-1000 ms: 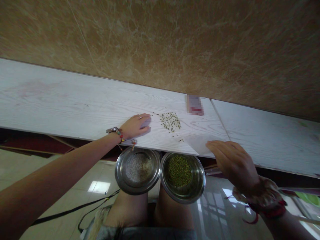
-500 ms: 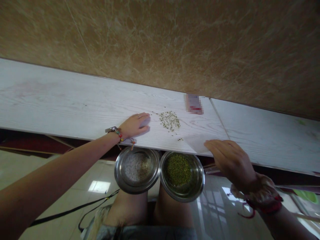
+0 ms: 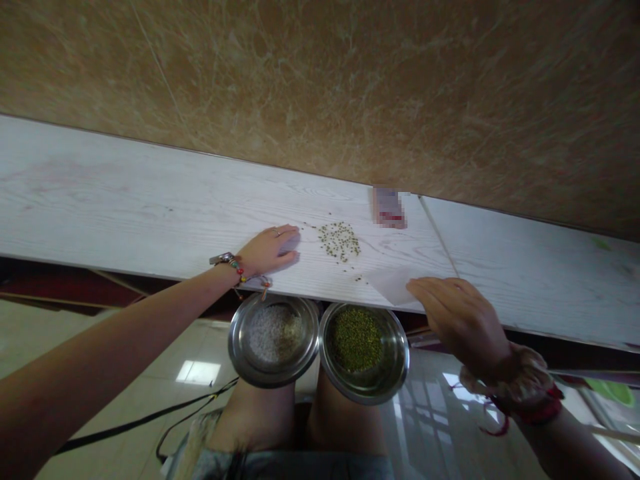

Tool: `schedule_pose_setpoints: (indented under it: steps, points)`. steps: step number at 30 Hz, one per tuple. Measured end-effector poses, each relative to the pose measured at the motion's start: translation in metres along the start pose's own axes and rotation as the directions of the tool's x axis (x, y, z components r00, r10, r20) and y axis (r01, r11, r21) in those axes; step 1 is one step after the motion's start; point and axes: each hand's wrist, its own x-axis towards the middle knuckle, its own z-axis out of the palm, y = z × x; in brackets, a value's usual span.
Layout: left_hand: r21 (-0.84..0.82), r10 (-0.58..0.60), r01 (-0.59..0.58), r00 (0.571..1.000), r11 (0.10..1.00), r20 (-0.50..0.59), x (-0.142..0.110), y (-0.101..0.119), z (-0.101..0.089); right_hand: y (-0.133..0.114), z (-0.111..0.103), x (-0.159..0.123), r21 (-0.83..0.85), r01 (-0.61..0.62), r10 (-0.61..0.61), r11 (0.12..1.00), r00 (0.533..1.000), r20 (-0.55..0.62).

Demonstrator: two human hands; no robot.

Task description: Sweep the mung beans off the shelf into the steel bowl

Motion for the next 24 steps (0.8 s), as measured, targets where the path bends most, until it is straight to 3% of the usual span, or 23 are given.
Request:
schedule_pose_setpoints:
  steps: [8, 12, 20, 24]
  points:
    - [0.01, -0.014, 0.013, 0.999, 1.0, 0.032, 0.0, 0.002, -0.002, 0.005, 0.004, 0.0, -0.071, 0.007, -0.01, 0.997, 0.999, -0.048]
    - [0.013, -0.01, 0.01, 1.0, 1.0, 0.02, 0.0, 0.002, -0.002, 0.003, 0.003, 0.0, -0.03, 0.011, -0.012, 0.999, 0.999, -0.043]
    - [0.009, -0.007, 0.007, 1.0, 1.0, 0.012, 0.0, 0.001, -0.002, 0.017, 0.018, -0.005, -0.105, -0.02, 0.015, 0.994, 0.999, -0.048]
    - [-0.003, 0.004, -0.004, 1.0, 1.0, -0.003, -0.001, 0.0, 0.0, 0.019, 0.018, -0.006, -0.04, -0.05, 0.048, 0.998, 0.998, -0.048]
